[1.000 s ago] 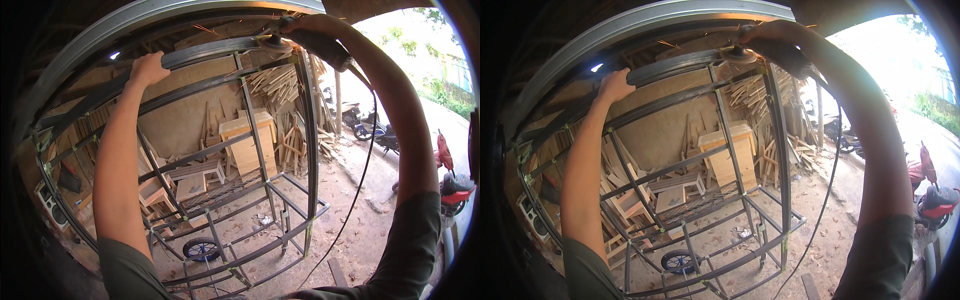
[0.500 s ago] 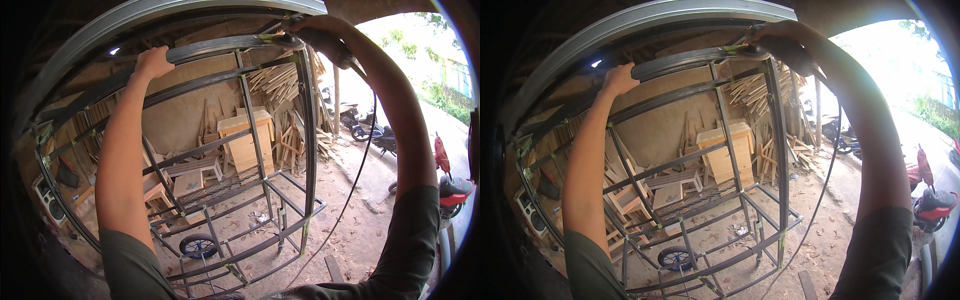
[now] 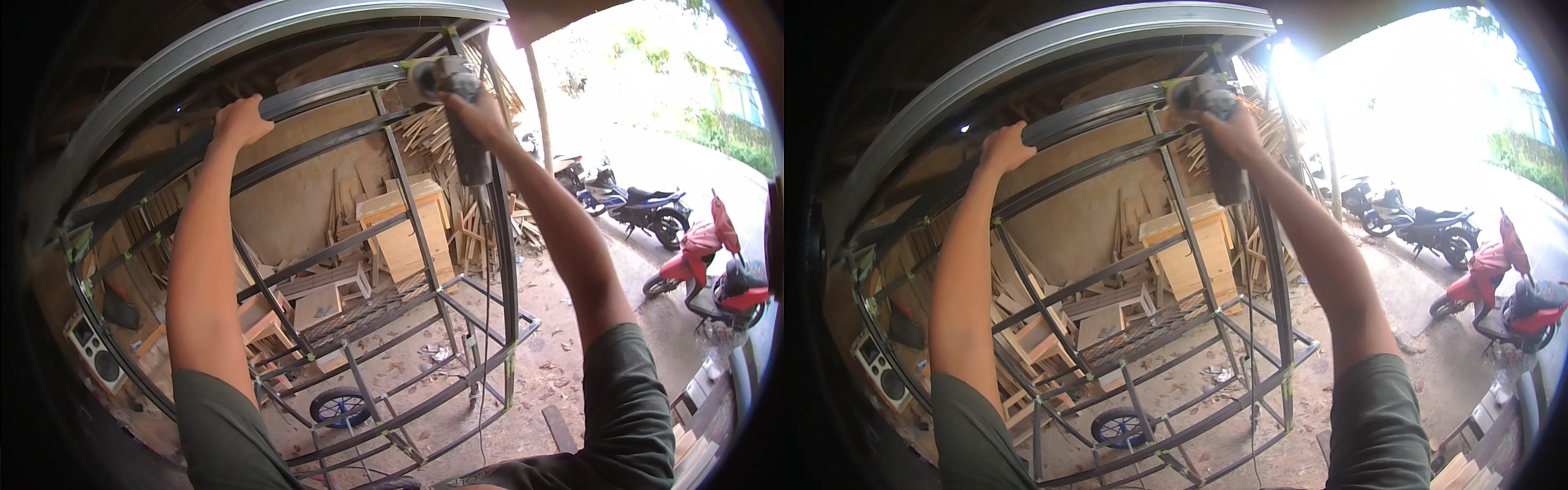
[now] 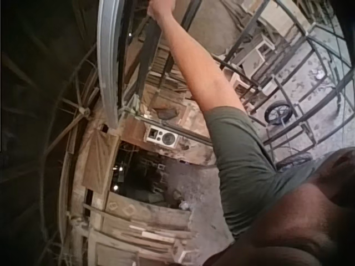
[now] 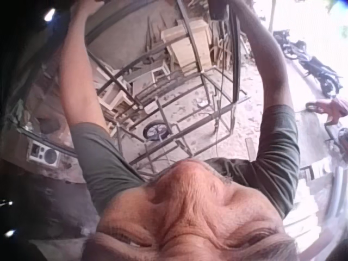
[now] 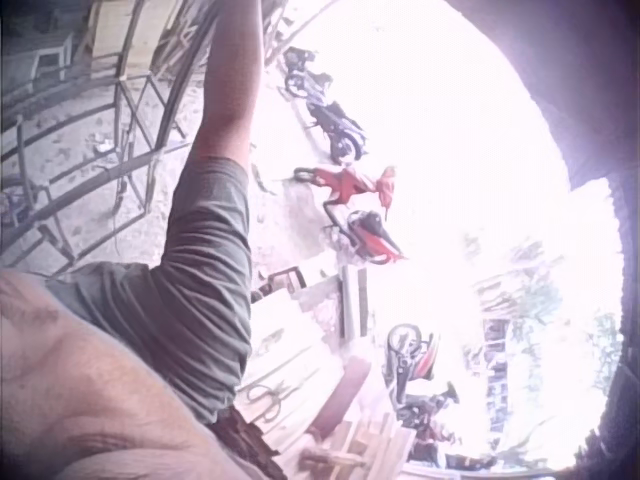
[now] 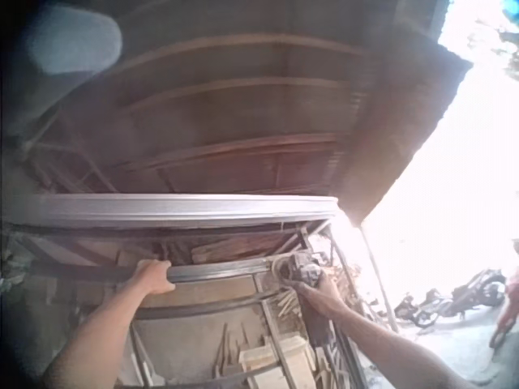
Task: The person uses an angle grinder to smooth the joints and surfaces of a large metal cage-like frame, holding the tool with both hands and moving it along various bars of the structure while sparks fly from the contact points.
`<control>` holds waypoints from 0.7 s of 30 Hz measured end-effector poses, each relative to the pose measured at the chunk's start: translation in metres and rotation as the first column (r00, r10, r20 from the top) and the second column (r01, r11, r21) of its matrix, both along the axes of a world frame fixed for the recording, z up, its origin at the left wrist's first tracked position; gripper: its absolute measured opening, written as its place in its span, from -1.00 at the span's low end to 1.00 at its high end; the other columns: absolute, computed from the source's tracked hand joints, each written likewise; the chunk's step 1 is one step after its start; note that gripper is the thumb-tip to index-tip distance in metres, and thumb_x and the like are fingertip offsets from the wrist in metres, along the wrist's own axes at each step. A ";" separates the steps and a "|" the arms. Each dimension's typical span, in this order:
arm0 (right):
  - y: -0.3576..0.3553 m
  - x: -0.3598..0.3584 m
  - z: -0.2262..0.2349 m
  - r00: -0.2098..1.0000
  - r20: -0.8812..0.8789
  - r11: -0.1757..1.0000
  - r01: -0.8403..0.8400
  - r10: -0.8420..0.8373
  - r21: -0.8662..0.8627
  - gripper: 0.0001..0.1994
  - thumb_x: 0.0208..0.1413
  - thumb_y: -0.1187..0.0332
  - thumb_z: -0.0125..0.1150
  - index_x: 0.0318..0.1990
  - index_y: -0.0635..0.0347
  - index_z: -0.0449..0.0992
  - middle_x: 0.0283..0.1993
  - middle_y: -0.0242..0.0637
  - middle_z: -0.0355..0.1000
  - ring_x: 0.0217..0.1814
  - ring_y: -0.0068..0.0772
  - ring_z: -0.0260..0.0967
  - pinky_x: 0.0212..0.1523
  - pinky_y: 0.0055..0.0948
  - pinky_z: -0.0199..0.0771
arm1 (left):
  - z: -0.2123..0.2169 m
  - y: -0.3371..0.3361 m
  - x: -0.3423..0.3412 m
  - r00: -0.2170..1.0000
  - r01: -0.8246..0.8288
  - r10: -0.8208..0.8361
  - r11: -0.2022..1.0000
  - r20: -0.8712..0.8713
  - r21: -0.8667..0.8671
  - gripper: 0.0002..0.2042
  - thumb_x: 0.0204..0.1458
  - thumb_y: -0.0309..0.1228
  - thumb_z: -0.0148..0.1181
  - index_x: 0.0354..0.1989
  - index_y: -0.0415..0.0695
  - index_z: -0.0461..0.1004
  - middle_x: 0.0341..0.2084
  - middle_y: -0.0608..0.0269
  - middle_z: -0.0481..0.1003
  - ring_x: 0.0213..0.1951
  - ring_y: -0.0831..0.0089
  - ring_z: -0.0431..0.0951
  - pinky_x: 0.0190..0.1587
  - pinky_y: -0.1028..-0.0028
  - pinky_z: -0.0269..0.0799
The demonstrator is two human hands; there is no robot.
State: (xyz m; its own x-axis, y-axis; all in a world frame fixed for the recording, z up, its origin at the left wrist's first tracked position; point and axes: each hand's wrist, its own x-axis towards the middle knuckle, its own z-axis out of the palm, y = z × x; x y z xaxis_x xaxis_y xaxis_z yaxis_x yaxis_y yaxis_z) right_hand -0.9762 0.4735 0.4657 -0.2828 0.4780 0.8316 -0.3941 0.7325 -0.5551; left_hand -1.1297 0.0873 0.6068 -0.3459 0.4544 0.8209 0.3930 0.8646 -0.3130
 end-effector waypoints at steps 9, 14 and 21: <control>0.021 -0.006 -0.031 0.994 -0.107 0.994 0.007 -0.019 -0.109 -0.14 -0.07 -0.13 0.44 0.09 0.59 0.33 0.02 0.29 0.50 0.13 0.16 0.49 0.17 -0.11 0.44 | -0.003 0.007 0.004 0.999 -0.017 0.017 1.000 -0.045 0.001 -0.34 -0.07 -0.17 0.32 0.26 -0.15 0.42 0.04 -0.09 0.57 0.11 0.02 0.56 0.18 0.12 0.46; -0.006 -0.001 -0.027 0.995 -0.094 0.998 -0.047 0.043 -0.038 -0.23 -0.05 -0.06 0.42 0.07 0.52 0.34 -0.06 0.25 0.53 0.06 0.14 0.53 0.13 -0.11 0.47 | 0.000 0.006 0.010 0.999 -0.048 0.048 0.999 -0.017 -0.020 -0.33 -0.07 -0.17 0.32 0.27 -0.15 0.40 0.03 -0.07 0.58 0.12 0.07 0.56 0.19 0.16 0.46; 0.009 0.003 -0.024 1.000 -0.020 1.000 -0.024 0.024 0.013 -0.23 -0.04 -0.02 0.42 0.10 0.53 0.33 -0.05 0.26 0.52 0.04 0.12 0.54 0.06 -0.13 0.52 | -0.004 0.005 0.012 1.000 -0.014 0.014 1.000 -0.021 -0.018 -0.35 -0.08 -0.17 0.31 0.24 -0.17 0.43 -0.01 -0.09 0.59 0.08 0.04 0.58 0.15 0.14 0.49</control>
State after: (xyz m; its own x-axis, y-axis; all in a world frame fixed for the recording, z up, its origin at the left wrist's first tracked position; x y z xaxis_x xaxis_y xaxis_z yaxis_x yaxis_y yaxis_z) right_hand -0.9727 0.4824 0.4415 -0.2770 0.4607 0.8432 -0.4225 0.7298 -0.5375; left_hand -1.1178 0.0924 0.6030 -0.3354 0.4647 0.8195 0.3742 0.8640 -0.3368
